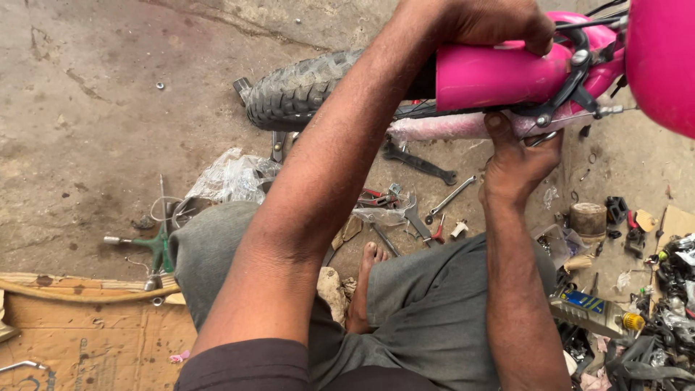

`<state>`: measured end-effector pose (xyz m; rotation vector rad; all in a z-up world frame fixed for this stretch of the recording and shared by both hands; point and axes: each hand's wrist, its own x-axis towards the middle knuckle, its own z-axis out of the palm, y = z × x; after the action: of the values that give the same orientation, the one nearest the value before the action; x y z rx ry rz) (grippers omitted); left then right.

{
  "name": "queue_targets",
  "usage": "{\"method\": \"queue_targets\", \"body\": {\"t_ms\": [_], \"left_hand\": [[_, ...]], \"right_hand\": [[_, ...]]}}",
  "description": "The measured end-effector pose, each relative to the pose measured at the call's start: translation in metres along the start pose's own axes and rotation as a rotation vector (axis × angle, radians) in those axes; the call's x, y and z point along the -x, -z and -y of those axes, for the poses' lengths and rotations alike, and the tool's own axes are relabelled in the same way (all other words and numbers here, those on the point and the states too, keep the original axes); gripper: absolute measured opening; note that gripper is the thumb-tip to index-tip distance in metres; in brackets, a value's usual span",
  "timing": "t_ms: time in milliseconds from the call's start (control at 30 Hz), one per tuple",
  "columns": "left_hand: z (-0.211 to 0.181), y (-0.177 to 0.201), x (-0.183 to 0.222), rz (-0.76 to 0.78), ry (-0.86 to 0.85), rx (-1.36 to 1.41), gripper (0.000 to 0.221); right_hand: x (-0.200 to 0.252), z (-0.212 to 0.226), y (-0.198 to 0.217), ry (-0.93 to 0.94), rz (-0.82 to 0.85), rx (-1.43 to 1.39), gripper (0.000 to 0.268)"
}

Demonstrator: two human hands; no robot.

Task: The person repairs a bicycle by using a hammer to tap the wheel, using a wrench to tighten bolts on the front fork, and attaching a pink basket to the handlebars.

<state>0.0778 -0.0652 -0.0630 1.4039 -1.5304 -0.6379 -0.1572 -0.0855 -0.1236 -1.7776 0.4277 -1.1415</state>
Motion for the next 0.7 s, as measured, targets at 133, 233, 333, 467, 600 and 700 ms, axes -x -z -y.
{"method": "queue_targets", "body": {"t_ms": [133, 233, 333, 467, 600, 700], "left_hand": [[-0.017, 0.010, 0.012, -0.034, 0.227, 0.055, 0.037], [-0.024, 0.014, 0.021, -0.087, 0.239, 0.001, 0.041], [-0.027, 0.019, 0.025, -0.039, 0.210, 0.004, 0.045], [-0.026, 0.020, 0.030, -0.055, 0.294, 0.015, 0.047], [0.001, 0.017, 0.015, 0.057, 0.159, -0.119, 0.041], [0.038, 0.013, 0.000, 0.097, -0.216, -0.271, 0.033]], "right_hand": [[0.000, -0.003, 0.001, -0.049, -0.030, 0.003, 0.062], [0.000, -0.002, 0.000, -0.078, -0.026, -0.036, 0.063], [-0.001, 0.001, 0.005, -0.080, 0.006, -0.029, 0.063], [0.003, 0.004, 0.008, -0.129, 0.043, -0.032, 0.058], [0.001, 0.004, 0.006, -0.150, 0.060, -0.069, 0.057], [0.000, 0.000, 0.002, -0.144, 0.021, -0.061, 0.055]]}}
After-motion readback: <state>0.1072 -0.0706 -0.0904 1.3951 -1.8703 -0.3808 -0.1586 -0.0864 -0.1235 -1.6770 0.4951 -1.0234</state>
